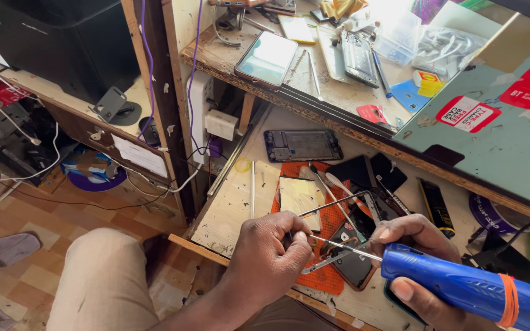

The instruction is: The person works at a cluttered repair bench on a disassembled phone frame. They first brush the frame with a small brush, then use a blue handheld hot-air/heat tool to heat the frame while holding and repositioning it, working around its edges with a thin metal tool.

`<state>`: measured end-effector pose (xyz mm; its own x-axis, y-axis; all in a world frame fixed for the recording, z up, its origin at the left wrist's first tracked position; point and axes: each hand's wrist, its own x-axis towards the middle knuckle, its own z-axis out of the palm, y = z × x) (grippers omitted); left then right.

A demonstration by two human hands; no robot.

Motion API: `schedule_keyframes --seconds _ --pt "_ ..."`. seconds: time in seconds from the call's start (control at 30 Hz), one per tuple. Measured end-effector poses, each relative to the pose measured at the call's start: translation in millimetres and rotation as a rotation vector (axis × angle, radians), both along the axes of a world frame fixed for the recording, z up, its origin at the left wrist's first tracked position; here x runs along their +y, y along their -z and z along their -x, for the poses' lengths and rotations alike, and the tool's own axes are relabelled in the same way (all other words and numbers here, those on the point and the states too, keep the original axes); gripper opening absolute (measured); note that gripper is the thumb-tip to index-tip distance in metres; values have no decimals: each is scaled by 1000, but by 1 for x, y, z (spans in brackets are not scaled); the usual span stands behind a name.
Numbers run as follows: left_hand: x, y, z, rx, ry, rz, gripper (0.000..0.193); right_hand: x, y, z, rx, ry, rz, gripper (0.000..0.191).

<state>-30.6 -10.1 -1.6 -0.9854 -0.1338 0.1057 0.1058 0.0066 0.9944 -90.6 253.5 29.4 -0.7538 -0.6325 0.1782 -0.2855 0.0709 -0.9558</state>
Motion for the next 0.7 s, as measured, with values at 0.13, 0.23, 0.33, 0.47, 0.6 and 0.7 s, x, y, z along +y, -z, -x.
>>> schedule_keyframes --seconds 0.13,0.23,0.33,0.47,0.6,0.7 --pt "-1 -3 -2 -8 7 22 16 -2 1 1 20 -23 28 56" --pt "0 -2 -2 17 6 32 15 0 4 4 54 -32 57 57" --pt "1 1 -3 46 -13 69 15 5 11 4 61 2 75 58" --pt "2 3 -3 25 -18 92 15 2 19 4 50 20 164 58" --pt "-5 6 2 57 -73 16 18 -3 -1 9 -98 -139 418 52" --pt "-10 9 6 40 -80 -152 17 7 -24 10 -47 -25 544 47"
